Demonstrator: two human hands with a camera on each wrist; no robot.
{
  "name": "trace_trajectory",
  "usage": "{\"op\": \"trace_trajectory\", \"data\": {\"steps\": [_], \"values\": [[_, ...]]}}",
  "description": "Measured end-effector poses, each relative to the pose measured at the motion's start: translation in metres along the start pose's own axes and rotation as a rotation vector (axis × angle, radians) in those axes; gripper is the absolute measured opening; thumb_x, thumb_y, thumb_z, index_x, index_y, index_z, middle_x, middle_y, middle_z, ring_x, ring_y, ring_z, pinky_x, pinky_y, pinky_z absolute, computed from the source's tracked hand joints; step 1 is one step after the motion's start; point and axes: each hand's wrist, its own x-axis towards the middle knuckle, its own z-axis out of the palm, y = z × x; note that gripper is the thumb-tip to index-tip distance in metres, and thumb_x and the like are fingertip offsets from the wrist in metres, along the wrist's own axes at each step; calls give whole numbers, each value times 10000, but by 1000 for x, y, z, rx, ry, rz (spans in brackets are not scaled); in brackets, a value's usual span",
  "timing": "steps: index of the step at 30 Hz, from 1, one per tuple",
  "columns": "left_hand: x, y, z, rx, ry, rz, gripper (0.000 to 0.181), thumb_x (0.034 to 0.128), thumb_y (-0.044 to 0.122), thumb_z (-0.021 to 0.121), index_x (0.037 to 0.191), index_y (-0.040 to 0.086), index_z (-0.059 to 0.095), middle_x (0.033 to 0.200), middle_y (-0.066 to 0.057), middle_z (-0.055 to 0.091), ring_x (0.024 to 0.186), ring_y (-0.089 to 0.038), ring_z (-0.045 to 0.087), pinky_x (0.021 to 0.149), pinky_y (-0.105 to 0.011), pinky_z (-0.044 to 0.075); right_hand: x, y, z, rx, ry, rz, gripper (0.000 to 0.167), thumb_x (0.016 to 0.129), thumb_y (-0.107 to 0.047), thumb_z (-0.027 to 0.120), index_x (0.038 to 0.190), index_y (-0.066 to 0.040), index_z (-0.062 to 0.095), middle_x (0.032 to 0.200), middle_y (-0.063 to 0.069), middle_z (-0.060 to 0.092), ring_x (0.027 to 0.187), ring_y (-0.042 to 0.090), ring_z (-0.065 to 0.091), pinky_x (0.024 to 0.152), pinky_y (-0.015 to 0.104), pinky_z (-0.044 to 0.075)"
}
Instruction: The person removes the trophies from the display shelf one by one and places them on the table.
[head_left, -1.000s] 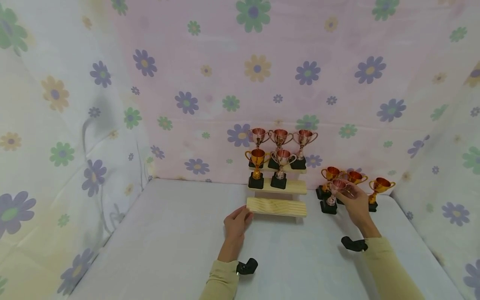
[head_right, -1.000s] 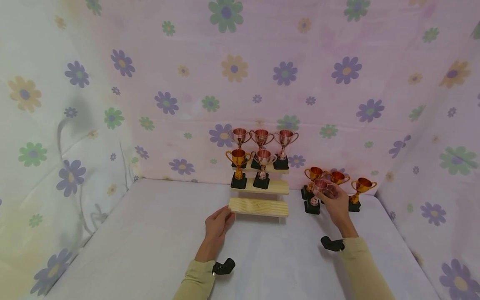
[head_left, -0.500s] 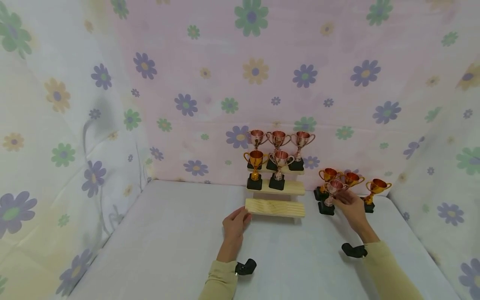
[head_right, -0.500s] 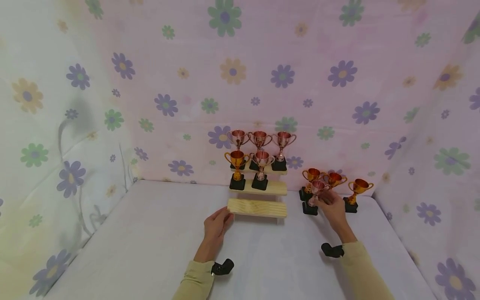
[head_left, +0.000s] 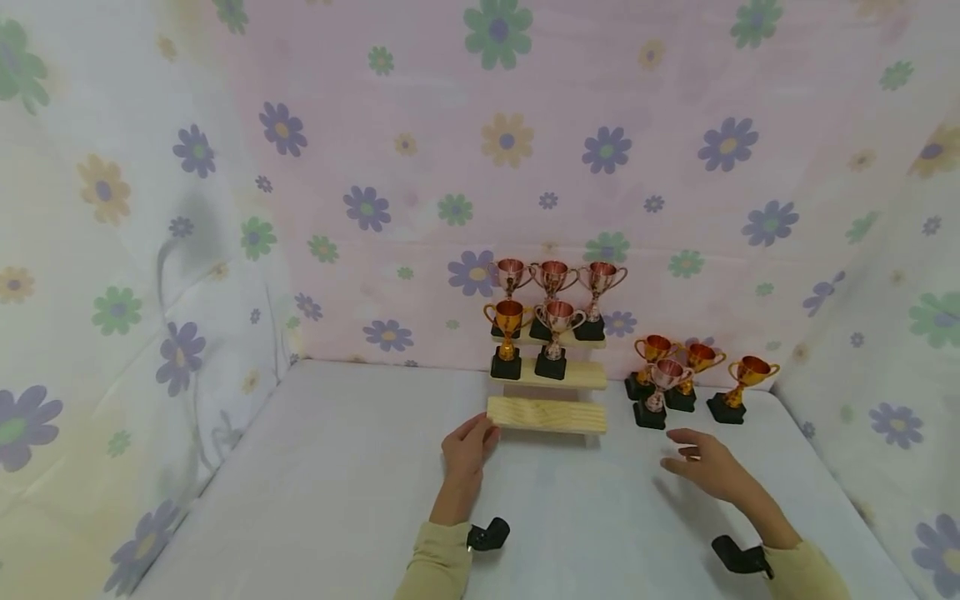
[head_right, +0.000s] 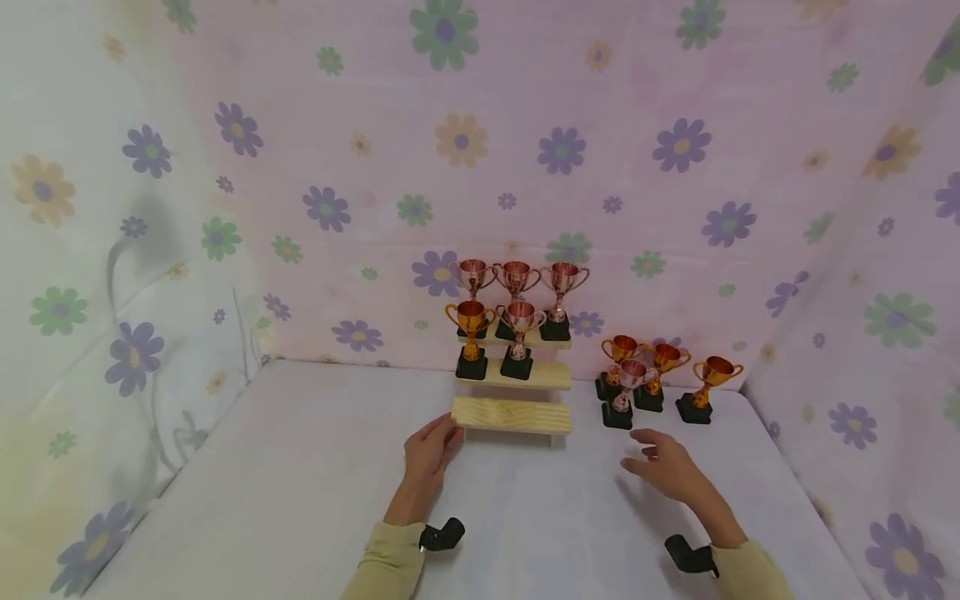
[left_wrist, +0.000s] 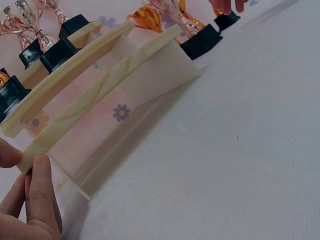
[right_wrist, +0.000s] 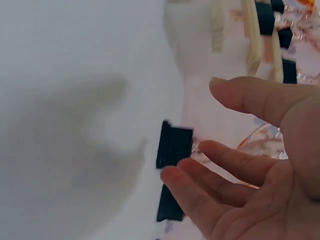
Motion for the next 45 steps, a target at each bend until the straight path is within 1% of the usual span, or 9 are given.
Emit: {"op": "trace_trajectory", "data": {"steps": [6, 11, 15, 21, 26, 33, 40, 43, 45], "values": [[-2, 1, -1, 4, -10, -12, 342, 937, 24, 671, 1254, -99, 634, 1169, -224, 659, 897, -159, 690, 878, -295, 617, -9, -29, 10, -63, -1, -61, 505, 938, -189, 732, 1312, 110, 573, 1295, 307, 611, 1149, 468, 602, 926, 554, 574], [-2, 1, -1, 16, -3, -15, 334, 942, 33, 665, 1254, -83, 639, 1181, -220, 655, 926, -170, 688, 877, -287, 616, -2, -48, 15, -76, 29, -160, 436, 929, -145, 737, 1269, 97, 611, 1253, 285, 645, 1093, 434, 637, 906, 541, 585], [-3, 3, -1, 14, -1, -3, 339, 944, 33, 661, 1256, -96, 632, 1178, -227, 653, 931, -178, 687, 881, -295, 616, 9, -66, 16, -45, 97, -231, 364, 938, -129, 727, 1235, 65, 643, 1200, 252, 680, 1043, 382, 667, 896, 515, 599], [-4, 3, -1, 15, 3, -3, 334, 945, 38, 664, 1253, -88, 639, 1158, -215, 665, 922, -169, 690, 887, -297, 614, 30, -99, 12, -11, 216, -280, 324, 956, -108, 689, 1221, 75, 649, 1147, 251, 697, 993, 362, 679, 869, 510, 609], [-4, 2, -1, 23, 2, -6, 327, 947, 41, 658, 1250, -82, 645, 1140, -210, 672, 901, -154, 693, 860, -278, 619, 51, -121, 11, 94, 287, -318, 402, 980, -131, 667, 1322, 65, 591, 1240, 264, 657, 1093, 409, 651, 937, 553, 579], [0, 1, -1, 25, -9, 6, 324, 958, 65, 662, 1249, -77, 648, 1131, -202, 675, 897, -151, 696, 841, -257, 619, 77, -147, 13, 327, 361, -366, 516, 978, -84, 658, 1438, 63, 476, 1424, 272, 513, 1263, 449, 517, 1071, 578, 486], [-1, 2, -1, 12, -12, 19, 325, 956, 47, 660, 1242, -106, 638, 1110, -203, 677, 887, -151, 695, 834, -257, 621, 93, -166, 15, 482, 405, -420, 614, 966, -82, 683, 1496, 58, 409, 1423, 277, 496, 1293, 438, 493, 1115, 576, 440], [-2, 2, -1, 14, -10, 12, 317, 952, 36, 658, 1234, -108, 641, 1101, -195, 681, 871, -141, 694, 826, -254, 622, 98, -170, 18, 514, 396, -424, 628, 962, -83, 690, 1503, 55, 403, 1382, 286, 516, 1278, 427, 513, 1113, 568, 449], [-2, 2, -1, 17, -18, 19, 323, 951, 37, 658, 1236, -116, 635, 1103, -202, 681, 871, -145, 694, 829, -262, 623, 102, -172, 20, 520, 393, -429, 635, 957, -82, 698, 1503, 53, 406, 1322, 296, 539, 1217, 408, 549, 1084, 541, 487]]}}
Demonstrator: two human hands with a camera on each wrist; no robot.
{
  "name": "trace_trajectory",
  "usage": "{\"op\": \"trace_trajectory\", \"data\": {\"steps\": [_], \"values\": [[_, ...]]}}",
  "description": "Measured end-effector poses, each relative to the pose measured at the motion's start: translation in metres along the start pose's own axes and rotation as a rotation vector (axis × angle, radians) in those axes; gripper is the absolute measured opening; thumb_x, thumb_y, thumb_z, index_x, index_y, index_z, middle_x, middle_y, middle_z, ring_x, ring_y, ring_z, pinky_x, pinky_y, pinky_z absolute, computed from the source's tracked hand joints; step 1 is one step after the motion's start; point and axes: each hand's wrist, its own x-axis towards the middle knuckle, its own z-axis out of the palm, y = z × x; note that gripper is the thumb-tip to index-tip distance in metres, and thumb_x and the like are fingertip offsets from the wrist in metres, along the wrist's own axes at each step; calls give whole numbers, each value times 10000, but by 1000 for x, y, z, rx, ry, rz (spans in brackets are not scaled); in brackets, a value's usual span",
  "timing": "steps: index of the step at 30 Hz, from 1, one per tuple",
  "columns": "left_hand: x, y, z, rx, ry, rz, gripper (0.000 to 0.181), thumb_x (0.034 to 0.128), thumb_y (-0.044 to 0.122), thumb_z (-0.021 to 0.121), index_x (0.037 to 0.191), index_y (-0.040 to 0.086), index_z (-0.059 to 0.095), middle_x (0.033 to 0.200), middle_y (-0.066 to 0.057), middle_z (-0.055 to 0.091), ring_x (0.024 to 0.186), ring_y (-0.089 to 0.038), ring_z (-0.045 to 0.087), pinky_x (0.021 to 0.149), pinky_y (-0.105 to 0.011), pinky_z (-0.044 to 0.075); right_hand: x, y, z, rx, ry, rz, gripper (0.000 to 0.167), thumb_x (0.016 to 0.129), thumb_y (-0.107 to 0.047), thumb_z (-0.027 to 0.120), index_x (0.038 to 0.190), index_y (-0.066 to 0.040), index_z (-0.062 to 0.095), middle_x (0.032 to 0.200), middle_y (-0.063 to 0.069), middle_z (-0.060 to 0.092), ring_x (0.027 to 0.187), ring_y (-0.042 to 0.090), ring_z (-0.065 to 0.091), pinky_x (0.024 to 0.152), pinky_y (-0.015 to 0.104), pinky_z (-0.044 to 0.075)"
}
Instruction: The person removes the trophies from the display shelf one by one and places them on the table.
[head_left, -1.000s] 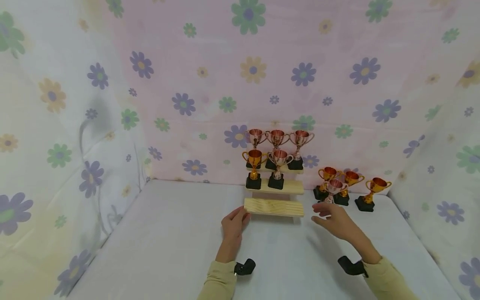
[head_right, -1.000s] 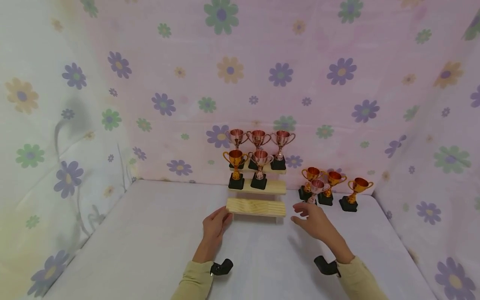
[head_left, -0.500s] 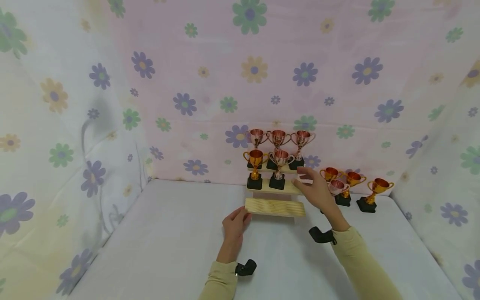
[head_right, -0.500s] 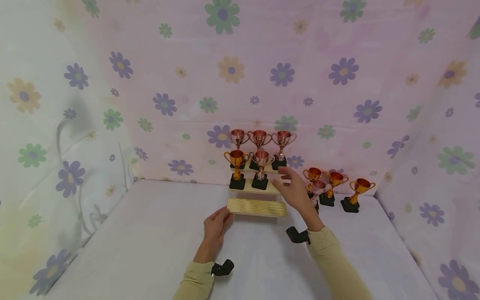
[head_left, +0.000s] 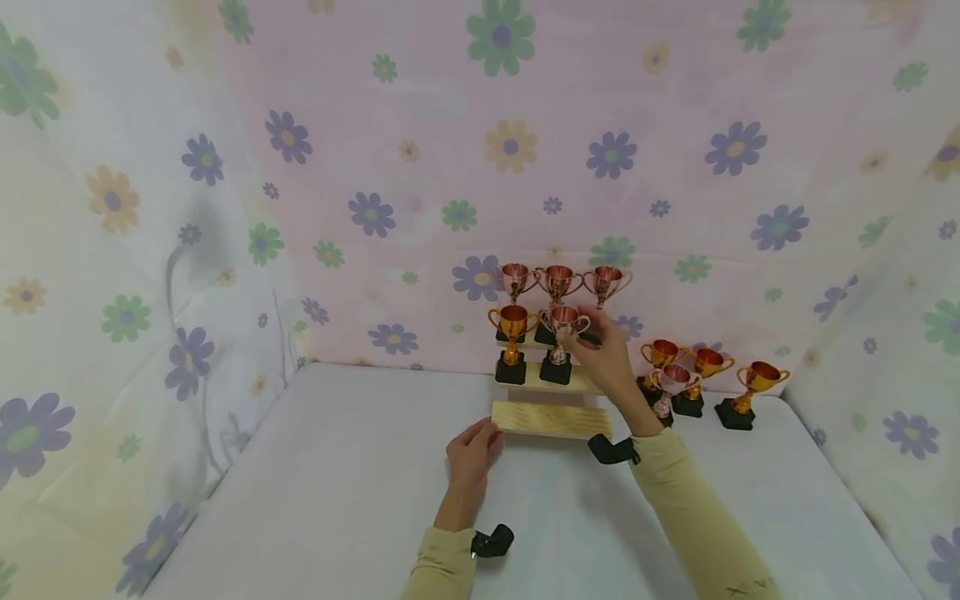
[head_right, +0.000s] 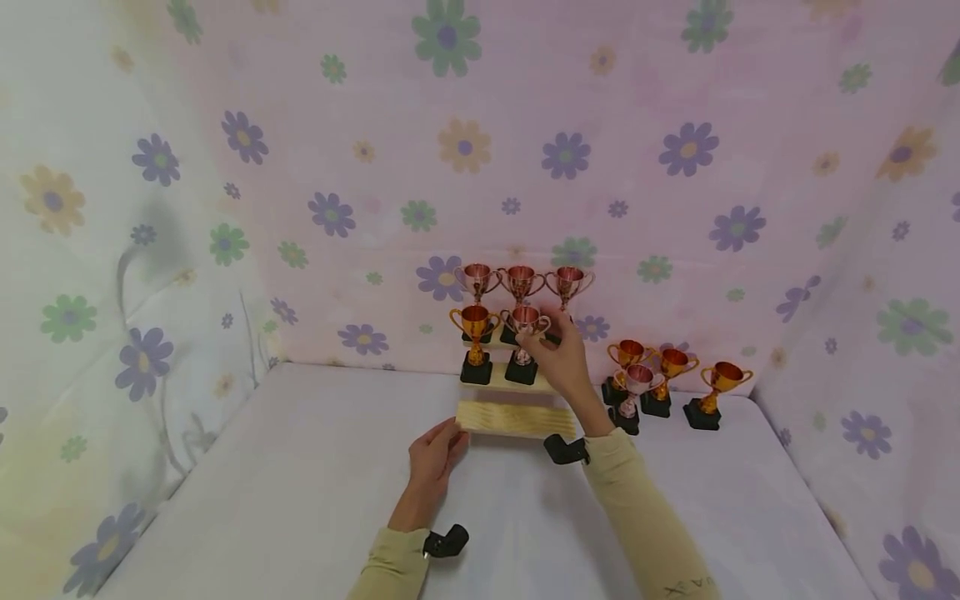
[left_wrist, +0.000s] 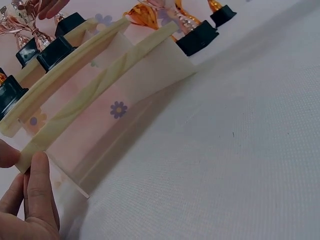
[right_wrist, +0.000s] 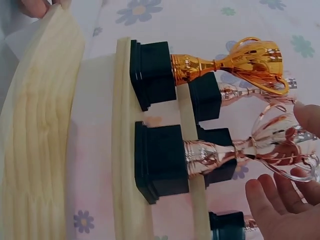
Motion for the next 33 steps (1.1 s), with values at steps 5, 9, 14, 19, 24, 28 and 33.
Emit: {"op": "trace_trajectory", "data": {"steps": [5, 9, 14, 19, 24, 28, 33], "values": [[0, -3, -2, 7, 2, -6, 319, 949, 50, 665, 1230, -99, 641, 1110, -197, 673, 883, -148, 694, 845, -270, 621, 3, 4, 11, 44, 36, -23, 584, 926, -72, 740, 1447, 25, 495, 1097, 250, 576, 942, 250, 582, 832, 205, 570], [1, -5, -2, 8, 0, -14, 303, 943, 40, 663, 1216, -90, 652, 1102, -185, 673, 876, -135, 694, 836, -261, 621, 2, 3, 16, 82, 73, -51, 535, 915, -57, 749, 1397, 37, 537, 1038, 214, 569, 863, 175, 561, 726, 108, 519], [1, -4, -4, 8, -9, -7, 304, 939, 33, 663, 1215, -95, 655, 1097, -186, 678, 873, -141, 694, 825, -256, 622, -4, -15, 19, 116, 116, -58, 530, 895, 5, 751, 1367, 112, 534, 1026, 195, 562, 840, 104, 569, 734, 112, 544], [1, -1, -4, 4, -8, -13, 304, 937, 28, 672, 1214, -95, 653, 1096, -189, 680, 884, -157, 695, 833, -265, 622, -3, -8, 22, 122, 170, -69, 479, 866, 25, 776, 1304, 88, 594, 1009, 179, 582, 811, 85, 581, 720, 97, 551], [0, -1, -3, 9, 1, -18, 294, 940, 29, 673, 1209, -88, 662, 1119, -202, 682, 899, -162, 698, 839, -273, 623, -1, 11, 21, 114, 185, -82, 476, 855, -5, 800, 1295, 38, 624, 998, 117, 601, 812, 66, 580, 758, 109, 563], [0, 0, -3, 16, 7, -23, 290, 943, 32, 672, 1209, -83, 665, 1134, -207, 679, 902, -158, 697, 843, -275, 622, -6, 11, 18, 132, 175, -68, 499, 851, -9, 806, 1311, 30, 618, 1027, 100, 598, 834, 82, 579, 782, 116, 567], [0, 0, -2, 15, 7, -22, 302, 944, 37, 672, 1220, -84, 659, 1124, -205, 675, 894, -155, 694, 837, -271, 623, -17, -1, 13, 104, 152, -89, 514, 852, 40, 785, 1328, 66, 595, 1053, 207, 597, 842, 101, 583, 785, 122, 569]]}}
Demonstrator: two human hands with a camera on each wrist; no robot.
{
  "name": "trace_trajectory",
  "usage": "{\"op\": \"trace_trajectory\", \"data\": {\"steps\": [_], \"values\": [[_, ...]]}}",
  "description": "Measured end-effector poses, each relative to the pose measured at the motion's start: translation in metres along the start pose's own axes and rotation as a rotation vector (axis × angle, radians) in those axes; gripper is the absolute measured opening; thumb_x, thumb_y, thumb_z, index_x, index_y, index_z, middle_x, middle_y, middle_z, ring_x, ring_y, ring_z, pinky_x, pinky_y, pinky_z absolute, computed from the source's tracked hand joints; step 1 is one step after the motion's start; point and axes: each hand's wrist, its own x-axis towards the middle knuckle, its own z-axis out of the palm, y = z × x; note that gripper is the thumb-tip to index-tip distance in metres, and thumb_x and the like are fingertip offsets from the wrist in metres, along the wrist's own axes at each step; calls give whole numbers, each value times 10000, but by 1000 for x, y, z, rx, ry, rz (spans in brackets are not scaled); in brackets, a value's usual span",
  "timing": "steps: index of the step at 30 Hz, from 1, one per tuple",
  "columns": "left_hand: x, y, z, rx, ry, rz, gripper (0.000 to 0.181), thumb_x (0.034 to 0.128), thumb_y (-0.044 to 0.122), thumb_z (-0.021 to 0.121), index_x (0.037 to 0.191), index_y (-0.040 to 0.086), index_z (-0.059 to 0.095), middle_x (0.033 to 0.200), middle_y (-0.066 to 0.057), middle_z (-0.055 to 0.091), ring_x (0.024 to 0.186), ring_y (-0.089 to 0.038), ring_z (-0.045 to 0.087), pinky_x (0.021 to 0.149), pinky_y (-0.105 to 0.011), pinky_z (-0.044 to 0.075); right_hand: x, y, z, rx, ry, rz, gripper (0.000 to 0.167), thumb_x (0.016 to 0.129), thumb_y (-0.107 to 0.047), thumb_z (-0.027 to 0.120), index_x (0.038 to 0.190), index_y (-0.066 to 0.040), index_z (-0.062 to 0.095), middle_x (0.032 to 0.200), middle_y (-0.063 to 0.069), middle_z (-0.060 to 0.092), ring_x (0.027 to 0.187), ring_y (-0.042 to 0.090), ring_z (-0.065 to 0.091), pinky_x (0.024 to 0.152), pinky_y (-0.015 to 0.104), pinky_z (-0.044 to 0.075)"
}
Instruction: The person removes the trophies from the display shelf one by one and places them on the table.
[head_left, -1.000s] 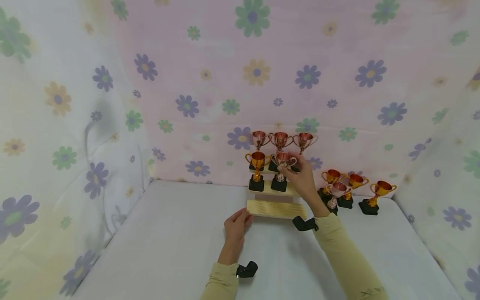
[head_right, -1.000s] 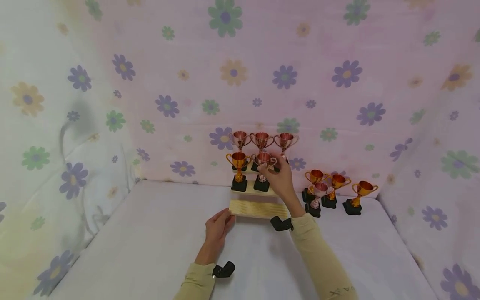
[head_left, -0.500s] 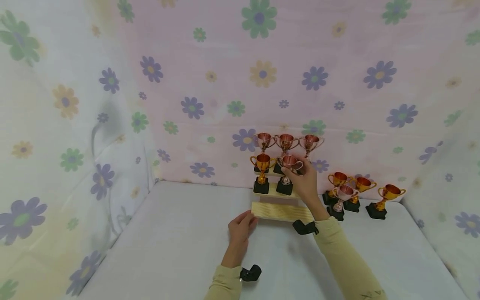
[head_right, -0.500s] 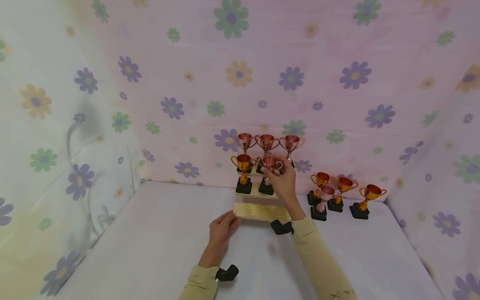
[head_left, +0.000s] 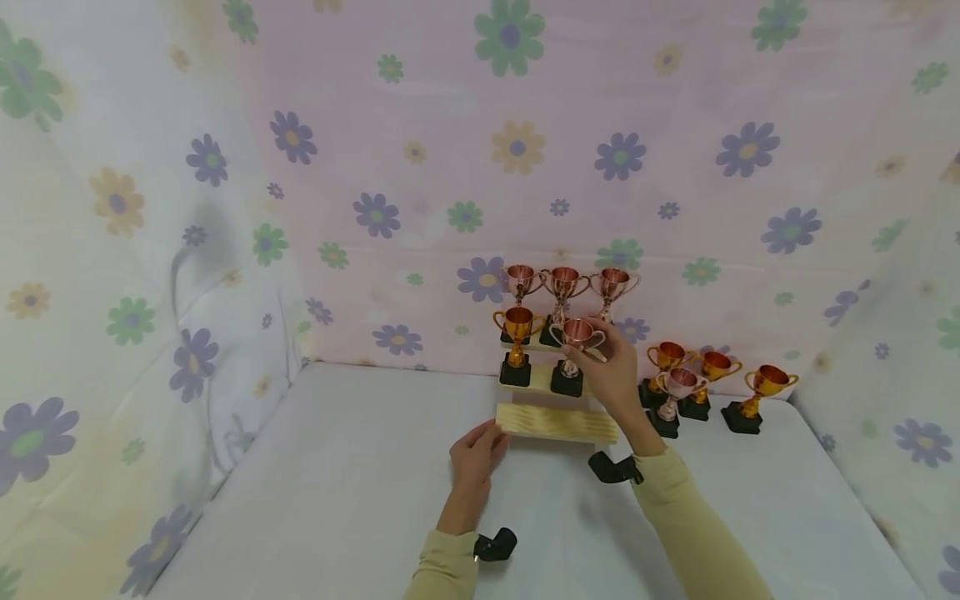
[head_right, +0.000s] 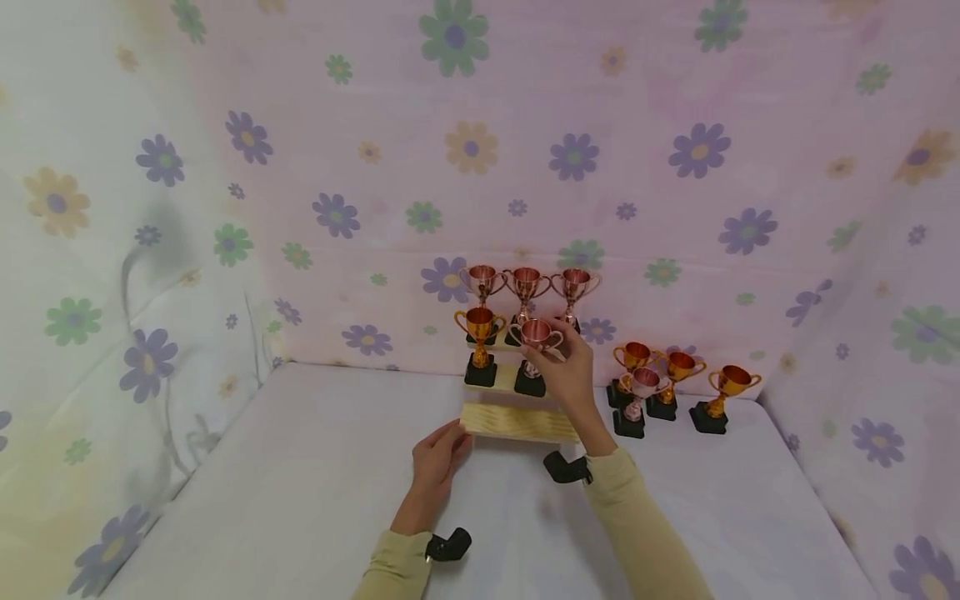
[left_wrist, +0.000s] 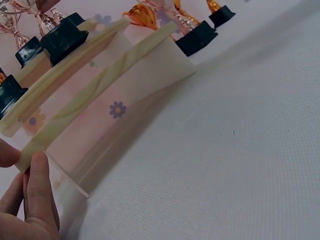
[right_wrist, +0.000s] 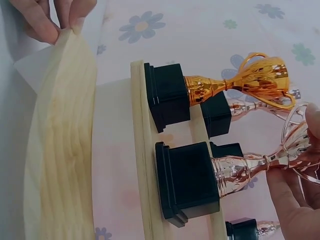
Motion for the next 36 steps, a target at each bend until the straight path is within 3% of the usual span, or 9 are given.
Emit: {"op": "trace_trajectory", "data": {"steps": [3, 9, 15, 26, 32, 36], "values": [[1, 0, 1, -9, 1, -3, 306, 938, 31, 676, 1220, -85, 658, 1104, -196, 677, 884, -153, 695, 830, -266, 624, -6, -6, -5, -4, -10, -16, 509, 848, 77, 769, 1323, 87, 589, 1031, 261, 594, 836, 110, 591, 790, 135, 577], [0, 0, 0, -13, 9, -15, 297, 935, 24, 674, 1212, -83, 659, 1083, -184, 678, 873, -151, 695, 821, -260, 624, -19, -1, -17, 10, -20, 18, 506, 851, 58, 777, 1326, 34, 603, 1073, 209, 592, 887, 81, 603, 840, 124, 567], [-1, 1, -1, -22, -1, 28, 295, 938, 24, 663, 1206, -102, 658, 1033, -157, 687, 850, -135, 698, 807, -248, 621, -33, 4, -29, -5, -56, -20, 506, 847, 38, 790, 1322, 16, 614, 1162, 219, 629, 944, 72, 623, 871, 146, 566], [-6, 2, 2, 2, 2, 31, 308, 953, 57, 670, 1222, -93, 657, 1047, -153, 694, 845, -125, 699, 841, -274, 623, -66, 9, -59, 16, -99, -62, 559, 800, 139, 780, 1321, 70, 588, 1160, -115, 651, 988, 35, 654, 871, 192, 579], [-5, 0, 3, -2, 5, 22, 309, 956, 52, 667, 1228, -95, 656, 1071, -164, 693, 860, -133, 698, 851, -283, 622, -84, 7, -91, -66, -81, -64, 568, 795, 175, 760, 1325, 70, 585, 1138, -163, 664, 970, 1, 669, 845, 164, 580], [-5, 3, 1, -7, -8, 15, 313, 961, 46, 656, 1236, -103, 647, 1095, -175, 688, 870, -134, 694, 867, -298, 621, -91, 8, -108, -84, -95, -90, 570, 801, 220, 719, 1334, 110, 549, 1242, -160, 624, 1038, -12, 658, 867, 157, 568]]}}
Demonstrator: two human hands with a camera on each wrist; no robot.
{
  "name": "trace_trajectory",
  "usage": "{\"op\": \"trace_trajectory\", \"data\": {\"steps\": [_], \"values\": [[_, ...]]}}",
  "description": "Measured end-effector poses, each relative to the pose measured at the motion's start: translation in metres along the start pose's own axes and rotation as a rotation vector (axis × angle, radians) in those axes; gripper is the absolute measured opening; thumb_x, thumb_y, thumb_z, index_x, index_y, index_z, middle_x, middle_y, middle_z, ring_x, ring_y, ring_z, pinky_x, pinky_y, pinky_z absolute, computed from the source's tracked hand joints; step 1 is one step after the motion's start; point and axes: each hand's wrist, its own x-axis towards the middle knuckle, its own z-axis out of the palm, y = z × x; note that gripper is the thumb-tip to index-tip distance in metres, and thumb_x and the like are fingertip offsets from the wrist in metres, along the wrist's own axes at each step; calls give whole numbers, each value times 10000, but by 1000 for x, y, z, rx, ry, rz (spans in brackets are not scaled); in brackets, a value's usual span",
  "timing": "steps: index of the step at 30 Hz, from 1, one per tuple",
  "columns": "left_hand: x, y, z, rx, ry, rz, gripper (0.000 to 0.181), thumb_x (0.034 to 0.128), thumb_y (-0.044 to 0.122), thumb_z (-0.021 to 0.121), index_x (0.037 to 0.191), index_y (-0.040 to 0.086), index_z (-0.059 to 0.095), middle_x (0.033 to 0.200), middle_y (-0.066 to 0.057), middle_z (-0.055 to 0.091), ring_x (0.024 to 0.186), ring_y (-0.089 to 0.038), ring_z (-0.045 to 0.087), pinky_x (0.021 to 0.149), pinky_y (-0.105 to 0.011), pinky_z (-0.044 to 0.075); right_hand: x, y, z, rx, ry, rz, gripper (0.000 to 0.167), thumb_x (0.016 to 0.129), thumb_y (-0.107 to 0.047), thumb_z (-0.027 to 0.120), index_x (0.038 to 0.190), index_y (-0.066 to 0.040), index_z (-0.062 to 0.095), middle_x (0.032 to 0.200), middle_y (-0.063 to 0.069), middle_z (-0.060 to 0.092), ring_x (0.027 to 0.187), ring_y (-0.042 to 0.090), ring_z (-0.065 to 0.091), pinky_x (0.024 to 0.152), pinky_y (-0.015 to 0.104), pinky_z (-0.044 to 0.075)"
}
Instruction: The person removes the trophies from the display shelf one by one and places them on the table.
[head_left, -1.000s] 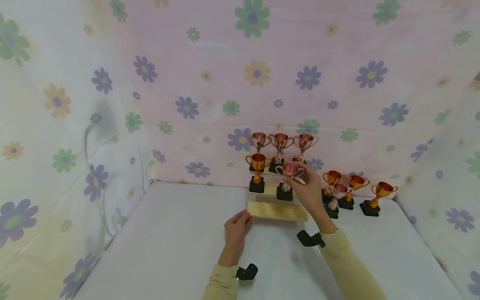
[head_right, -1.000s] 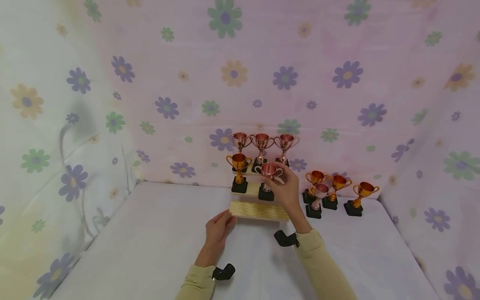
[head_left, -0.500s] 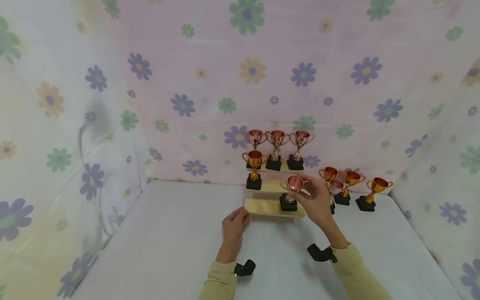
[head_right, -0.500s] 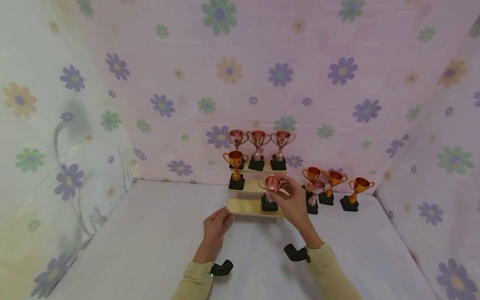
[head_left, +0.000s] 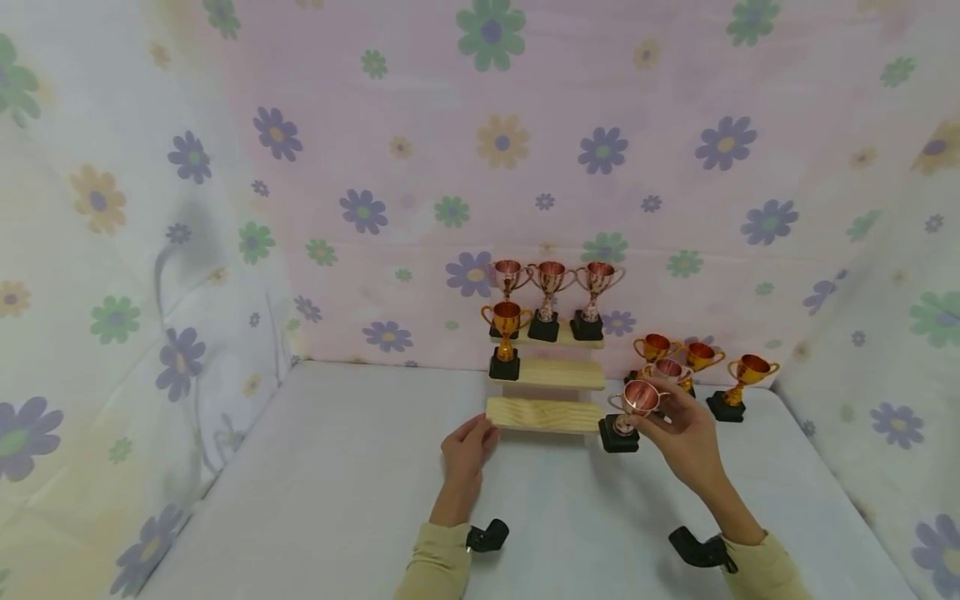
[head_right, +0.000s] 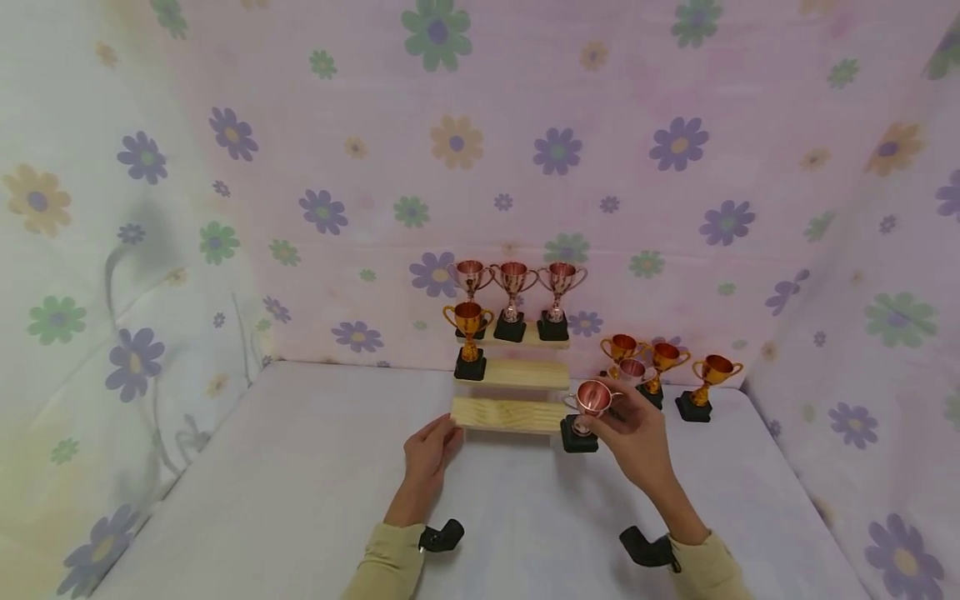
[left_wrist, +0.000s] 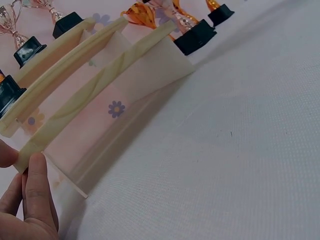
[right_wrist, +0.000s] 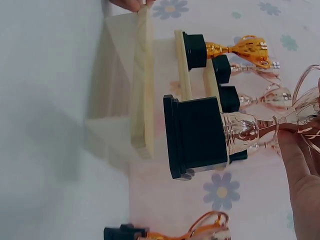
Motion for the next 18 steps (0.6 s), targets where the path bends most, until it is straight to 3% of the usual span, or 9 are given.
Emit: {"op": "trace_trajectory", "data": {"steps": [5, 11, 18], "values": [[0, 1, -1, -1, -17, -13, 326, 962, 46, 653, 1250, -106, 637, 1097, -171, 682, 874, -127, 689, 902, -326, 613, -14, 4, -15, -46, 9, 14, 576, 817, 216, 706, 1353, 101, 531, 1251, -181, 615, 1075, -23, 641, 876, 145, 557], [2, -3, 1, 3, 3, 3, 320, 958, 58, 661, 1239, -93, 650, 1097, -175, 678, 886, -141, 693, 848, -268, 619, -26, 12, -36, -102, 52, 63, 549, 816, 208, 714, 1328, 108, 542, 1203, -195, 629, 1052, -32, 642, 863, 129, 556], [1, -3, 0, -5, 4, 11, 314, 955, 40, 653, 1232, -108, 645, 1104, -194, 672, 885, -150, 689, 870, -284, 617, -33, 28, -67, -11, 144, 147, 533, 819, 195, 722, 1317, 96, 561, 1160, -158, 679, 1022, -24, 655, 831, 97, 554]]}}
